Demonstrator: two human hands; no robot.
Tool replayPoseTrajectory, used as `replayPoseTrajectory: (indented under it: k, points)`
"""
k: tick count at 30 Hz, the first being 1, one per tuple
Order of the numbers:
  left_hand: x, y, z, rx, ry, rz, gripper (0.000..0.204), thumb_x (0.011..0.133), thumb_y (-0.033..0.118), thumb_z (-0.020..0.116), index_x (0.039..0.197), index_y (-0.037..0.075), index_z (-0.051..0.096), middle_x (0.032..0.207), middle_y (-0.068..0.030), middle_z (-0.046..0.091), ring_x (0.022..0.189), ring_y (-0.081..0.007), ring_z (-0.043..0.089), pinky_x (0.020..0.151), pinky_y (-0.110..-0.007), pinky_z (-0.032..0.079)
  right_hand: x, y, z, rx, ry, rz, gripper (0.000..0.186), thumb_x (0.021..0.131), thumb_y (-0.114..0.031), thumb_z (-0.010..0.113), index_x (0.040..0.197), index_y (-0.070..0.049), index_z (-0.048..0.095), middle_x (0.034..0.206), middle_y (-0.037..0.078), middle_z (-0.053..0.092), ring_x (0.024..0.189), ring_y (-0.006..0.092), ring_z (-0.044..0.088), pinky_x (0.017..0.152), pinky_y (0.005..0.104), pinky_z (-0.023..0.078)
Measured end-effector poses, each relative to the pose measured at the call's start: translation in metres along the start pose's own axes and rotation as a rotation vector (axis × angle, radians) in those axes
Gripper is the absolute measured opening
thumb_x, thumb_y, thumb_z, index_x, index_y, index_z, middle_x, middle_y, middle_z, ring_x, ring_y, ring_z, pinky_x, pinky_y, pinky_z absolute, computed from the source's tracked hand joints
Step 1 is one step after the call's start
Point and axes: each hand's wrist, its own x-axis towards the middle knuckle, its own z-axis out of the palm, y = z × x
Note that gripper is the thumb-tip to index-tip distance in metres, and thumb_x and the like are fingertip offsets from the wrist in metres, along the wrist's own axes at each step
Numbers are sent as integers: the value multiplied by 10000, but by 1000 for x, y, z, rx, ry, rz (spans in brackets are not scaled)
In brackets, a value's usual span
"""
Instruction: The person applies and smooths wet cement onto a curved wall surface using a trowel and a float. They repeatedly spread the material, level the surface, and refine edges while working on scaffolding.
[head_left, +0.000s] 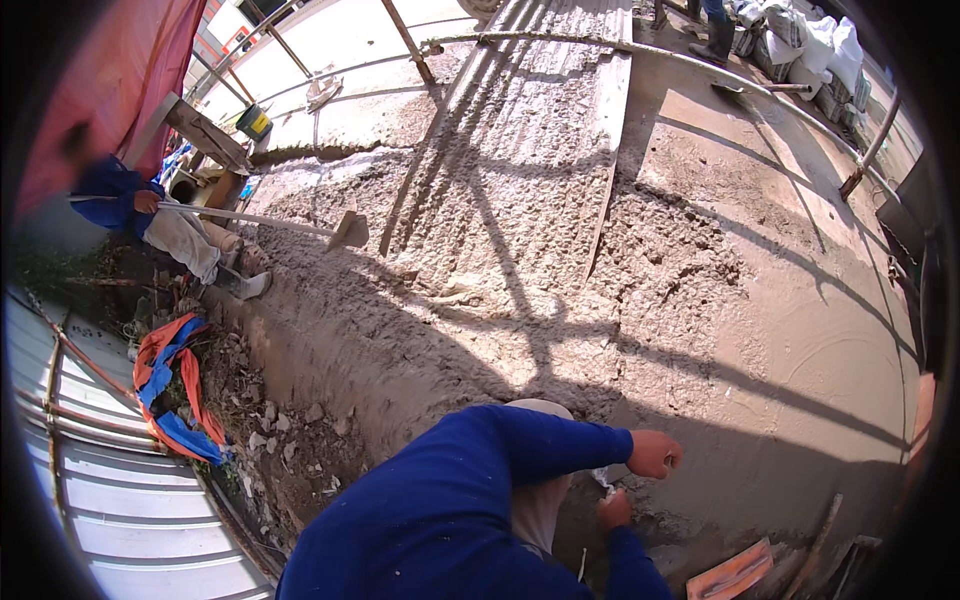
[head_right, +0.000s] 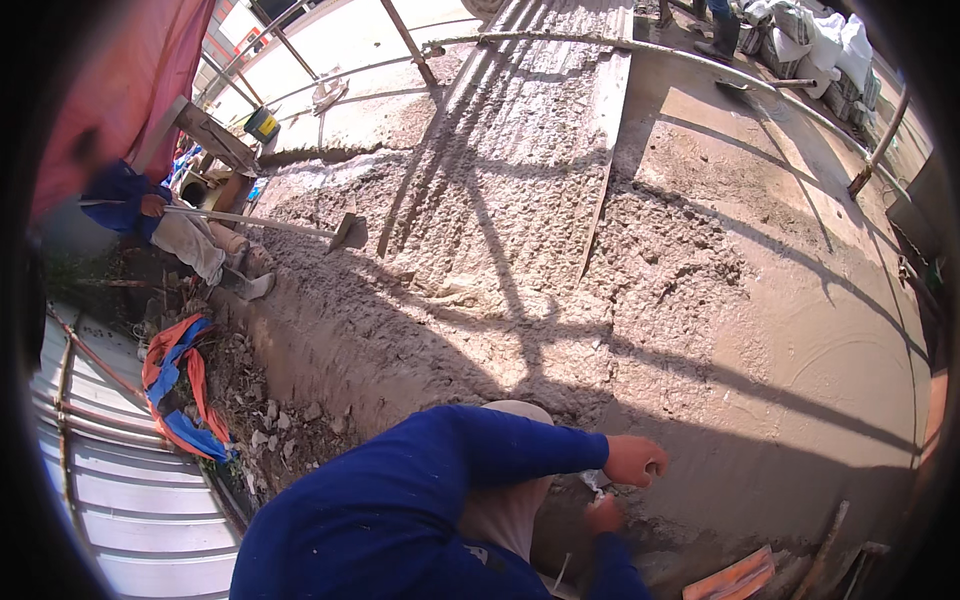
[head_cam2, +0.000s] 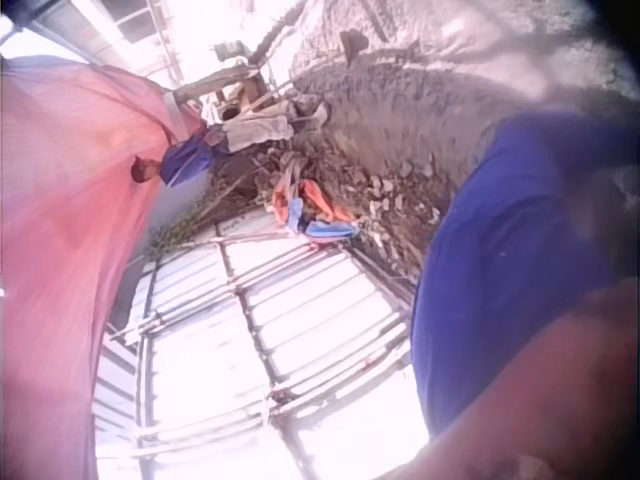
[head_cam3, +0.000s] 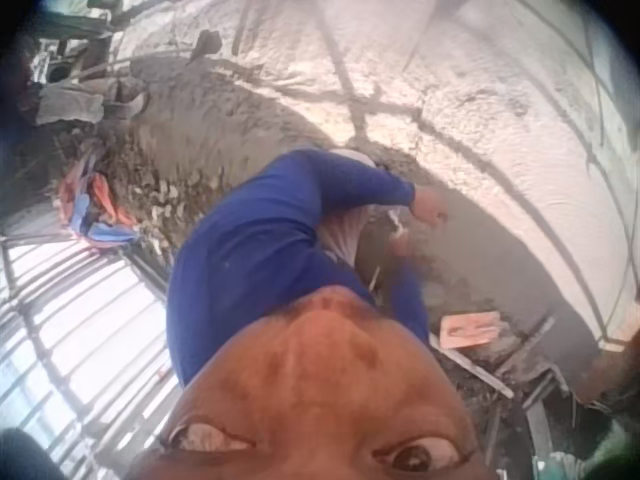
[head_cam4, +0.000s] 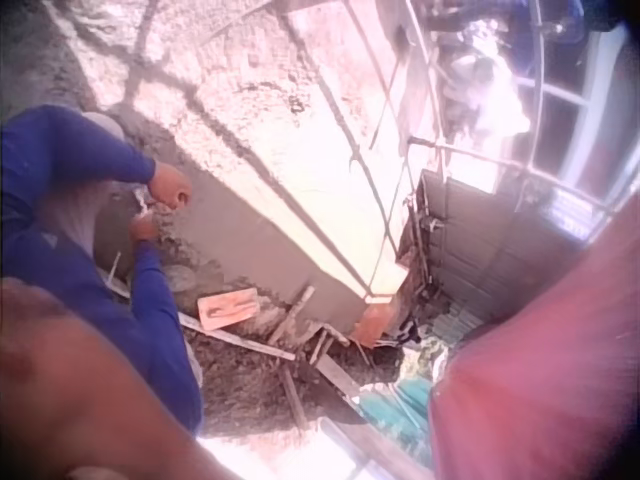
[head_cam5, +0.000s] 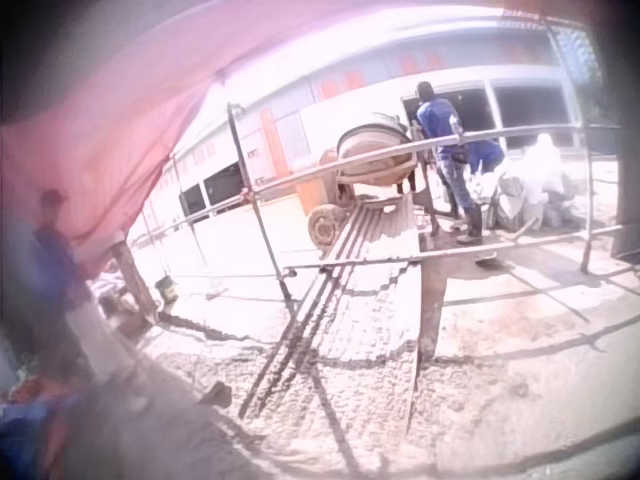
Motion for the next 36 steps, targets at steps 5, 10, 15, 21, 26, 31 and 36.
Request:
replayPoseTrajectory:
  k: [5, 10, 15, 21, 26, 31, 36]
  points:
    - [7, -7, -7, 16, 9, -20, 353, 828, 275, 727, 1122, 80, 718, 1116, -167, 715, 1058, -370, 681, 901, -493, 539, -19, 6, -42, -260, -197, 81, 407, 904, -290, 717, 1151, -27, 528, 1206, 293, 677, 1126, 461, 669, 957, 548, 533]
    - [4, -28, -23, 69, 11, -69, 391, 857, 280, 706, 1177, 58, 680, 1142, -171, 707, 1081, -355, 679, 923, -476, 533, -44, 12, -91, -463, -328, 113, 473, 920, -375, 703, 1228, -44, 565, 1240, 273, 682, 1143, 457, 666, 988, 530, 529]
    - [-2, -33, -28, 64, 105, -78, 367, 846, 278, 695, 1144, 63, 693, 1109, -174, 724, 1066, -355, 690, 918, -471, 537, -45, 22, -130, -416, -205, -8, 476, 919, -462, 697, 1187, -69, 689, 1186, 252, 711, 1164, 455, 659, 1007, 531, 513]
    - [-16, -18, -66, -121, 466, -44, 280, 902, 202, 683, 1115, 23, 708, 990, -156, 745, 917, -281, 712, 841, -401, 565, -50, 41, -160, -284, 0, -44, 455, 1007, -485, 570, 1088, -58, 706, 1041, 246, 722, 983, 483, 670, 858, 582, 520]
    - [-17, -9, -86, -223, 648, -129, 237, 921, 181, 670, 1084, 14, 713, 916, -87, 711, 856, -194, 654, 794, -359, 530, -38, 91, -126, 73, 179, 2, 370, 992, -361, 652, 1013, 9, 651, 983, 290, 689, 986, 513, 642, 835, 549, 500]
    - [-24, -4, -103, -398, 664, -209, 210, 975, 130, 641, 1145, 14, 683, 997, -35, 692, 801, -96, 597, 736, -276, 512, -17, 16, -102, 647, -13, 190, 358, 1062, -339, 586, 951, 0, 620, 770, 98, 643, 585, 182, 600, 549, 367, 485]
    - [-27, -1, -110, -476, 691, -220, 217, 957, 91, 647, 1150, -3, 684, 987, -39, 700, 836, -97, 614, 742, -273, 511, 3, -13, 10, 364, -28, 16, 368, 1067, -361, 542, 980, -14, 623, 899, 181, 705, 780, 341, 688, 695, 472, 534]
